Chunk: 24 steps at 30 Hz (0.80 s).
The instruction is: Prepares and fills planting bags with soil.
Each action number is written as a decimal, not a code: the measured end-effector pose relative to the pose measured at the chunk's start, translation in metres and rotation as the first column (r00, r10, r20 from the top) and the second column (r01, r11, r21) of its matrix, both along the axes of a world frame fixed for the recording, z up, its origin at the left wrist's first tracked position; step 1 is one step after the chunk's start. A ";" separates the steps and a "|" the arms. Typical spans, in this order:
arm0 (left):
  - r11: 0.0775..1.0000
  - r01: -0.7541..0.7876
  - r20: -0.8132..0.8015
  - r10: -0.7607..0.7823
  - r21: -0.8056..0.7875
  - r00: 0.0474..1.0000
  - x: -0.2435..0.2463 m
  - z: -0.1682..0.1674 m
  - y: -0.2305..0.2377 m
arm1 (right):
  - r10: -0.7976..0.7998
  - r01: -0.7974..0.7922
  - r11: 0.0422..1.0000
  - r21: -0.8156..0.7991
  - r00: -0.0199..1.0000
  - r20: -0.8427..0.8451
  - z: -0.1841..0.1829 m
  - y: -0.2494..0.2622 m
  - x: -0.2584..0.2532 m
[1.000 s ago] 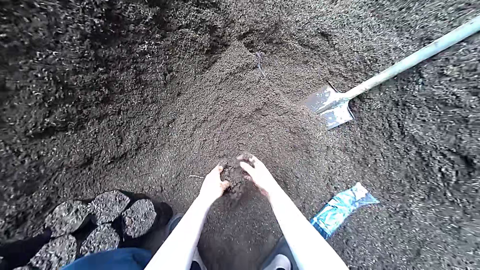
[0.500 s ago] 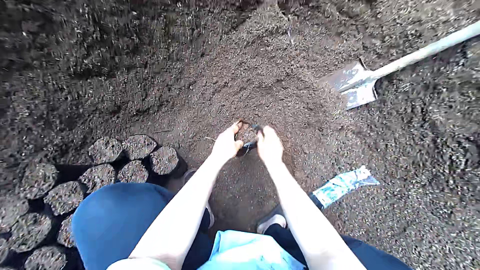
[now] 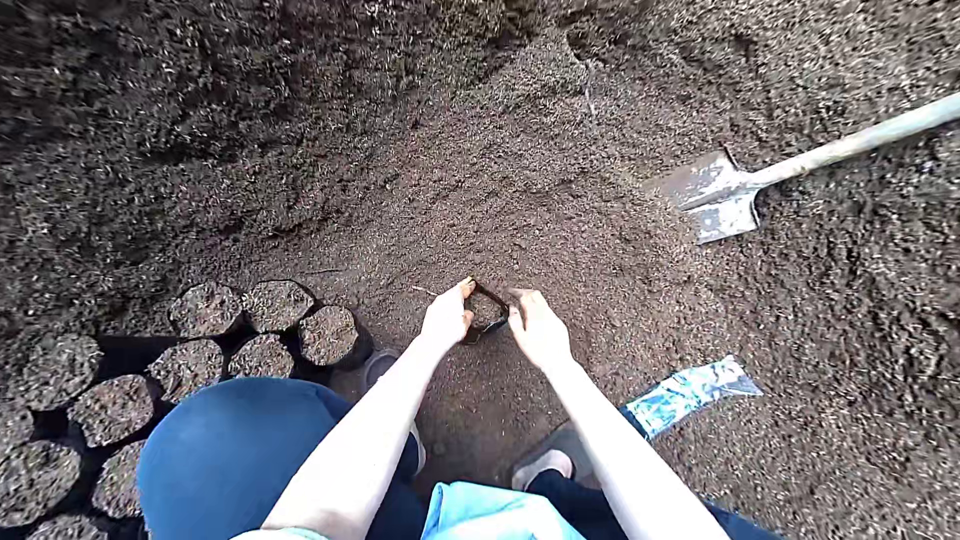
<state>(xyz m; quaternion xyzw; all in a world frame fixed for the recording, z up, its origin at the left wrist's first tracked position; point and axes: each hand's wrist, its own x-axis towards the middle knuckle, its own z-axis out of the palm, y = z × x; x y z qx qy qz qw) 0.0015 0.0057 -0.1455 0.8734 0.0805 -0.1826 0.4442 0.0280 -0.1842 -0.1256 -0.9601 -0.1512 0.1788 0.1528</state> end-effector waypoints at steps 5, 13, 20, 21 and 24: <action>0.998 0.024 0.016 -0.024 -0.050 1.000 0.005 -0.006 -0.005 | 0.246 -0.322 0.924 -0.208 0.914 -0.324 -0.027 0.027 -0.005; 0.926 0.092 0.042 -0.115 0.367 0.992 0.013 0.012 0.002 | -0.162 0.511 0.648 0.565 0.817 -0.553 -0.031 -0.055 0.053; 0.887 0.248 0.395 -0.405 0.390 0.825 0.005 -0.013 -0.025 | -0.304 0.859 -0.456 0.233 0.096 -0.948 -0.162 -0.138 0.062; 0.917 0.178 0.464 -0.340 0.358 0.818 0.007 -0.017 -0.022 | -0.265 0.817 -0.526 0.235 0.104 -0.958 -0.167 -0.132 0.073; 0.894 0.050 0.381 -0.240 0.445 0.893 0.009 -0.011 -0.003 | -0.173 0.674 -0.693 0.254 0.186 -0.967 -0.169 -0.110 0.118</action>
